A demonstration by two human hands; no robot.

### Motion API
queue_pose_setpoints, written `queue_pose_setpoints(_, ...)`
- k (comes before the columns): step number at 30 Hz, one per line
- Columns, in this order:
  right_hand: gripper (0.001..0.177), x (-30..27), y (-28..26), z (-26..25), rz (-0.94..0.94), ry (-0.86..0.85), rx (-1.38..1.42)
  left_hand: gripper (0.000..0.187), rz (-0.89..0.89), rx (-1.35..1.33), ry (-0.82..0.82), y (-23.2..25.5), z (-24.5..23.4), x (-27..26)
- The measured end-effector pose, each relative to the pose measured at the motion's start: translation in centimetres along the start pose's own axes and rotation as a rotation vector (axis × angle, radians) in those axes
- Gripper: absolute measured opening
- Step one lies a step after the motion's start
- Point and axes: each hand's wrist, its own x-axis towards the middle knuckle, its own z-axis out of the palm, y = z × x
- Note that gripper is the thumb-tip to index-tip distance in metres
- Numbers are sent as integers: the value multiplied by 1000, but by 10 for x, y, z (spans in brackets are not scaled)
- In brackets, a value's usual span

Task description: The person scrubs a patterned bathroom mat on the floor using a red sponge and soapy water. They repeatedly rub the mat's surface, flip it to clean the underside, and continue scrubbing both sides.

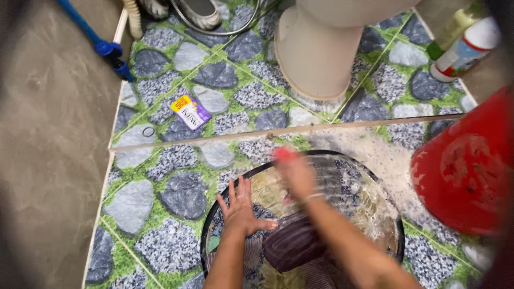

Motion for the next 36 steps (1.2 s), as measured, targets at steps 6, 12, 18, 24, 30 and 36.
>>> queue_pose_setpoints(6, 30, 2, 76, -87, 89, 481, -452, 167, -21, 11, -31, 5, -11, -7)
queue_pose_setpoints(12, 37, -21, -44, 34, -424, 264, -166, 168, -31, -11, -51, 2, -8, -3)
queue_pose_setpoints(18, 46, -31, 72, -79, 5, 279, -319, 166, -5, -3, -7, 2, -6, -4)
queue_pose_setpoints(24, 47, -34, 35, -43, 188, 235, 83, 165, -15, 6, -30, 2, -6, -1)
queue_pose_setpoints(30, 37, -78, 2, 12, -233, 19, -249, 157, 14, 28, 31, -4, 7, 8)
queue_pose_setpoints(36, 34, -88, 98, -112, -22, 432, -322, 162, -14, 18, 3, 2, -3, -4)
